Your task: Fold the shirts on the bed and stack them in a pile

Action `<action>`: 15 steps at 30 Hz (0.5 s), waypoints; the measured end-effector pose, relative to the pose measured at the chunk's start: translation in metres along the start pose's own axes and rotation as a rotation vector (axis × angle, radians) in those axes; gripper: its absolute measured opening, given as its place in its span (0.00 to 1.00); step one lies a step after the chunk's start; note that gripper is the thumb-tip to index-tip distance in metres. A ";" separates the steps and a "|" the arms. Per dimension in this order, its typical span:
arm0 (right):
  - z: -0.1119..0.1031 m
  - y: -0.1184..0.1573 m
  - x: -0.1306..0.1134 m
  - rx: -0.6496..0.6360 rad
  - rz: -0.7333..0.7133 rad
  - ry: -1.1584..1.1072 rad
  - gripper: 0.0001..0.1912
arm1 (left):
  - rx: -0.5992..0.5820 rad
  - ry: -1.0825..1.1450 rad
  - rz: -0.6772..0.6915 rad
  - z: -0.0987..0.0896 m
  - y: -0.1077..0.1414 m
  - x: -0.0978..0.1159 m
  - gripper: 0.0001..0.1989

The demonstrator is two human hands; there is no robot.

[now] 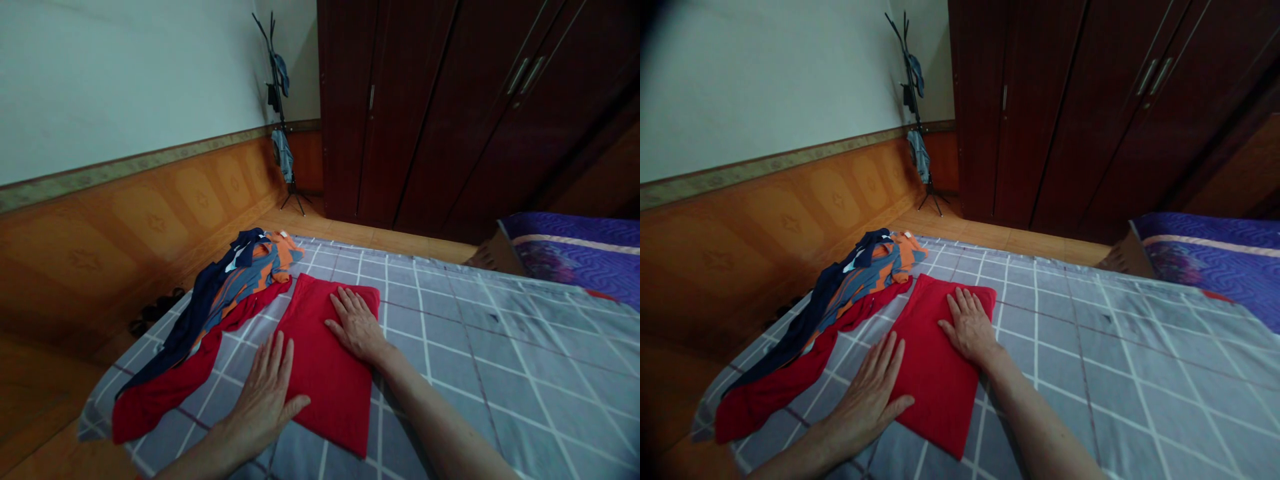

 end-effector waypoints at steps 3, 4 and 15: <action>0.000 0.001 0.000 0.000 0.001 -0.005 0.33 | -0.025 0.014 -0.024 0.005 0.003 -0.012 0.45; -0.001 0.001 0.001 -0.002 0.001 -0.004 0.33 | -0.041 0.026 -0.027 0.006 0.003 -0.015 0.43; -0.010 0.033 -0.057 -0.057 -0.166 -0.042 0.35 | 0.049 0.349 0.199 -0.056 -0.063 0.002 0.31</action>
Point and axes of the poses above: each hand's wrist, its own y-axis away from the middle knuckle, its own z-axis out of the palm, x = y × z, the point moved 6 cm from there along -y, towards the middle knuckle, and after that the axes turned 14 degrees about -x, right-handed, at the moved point
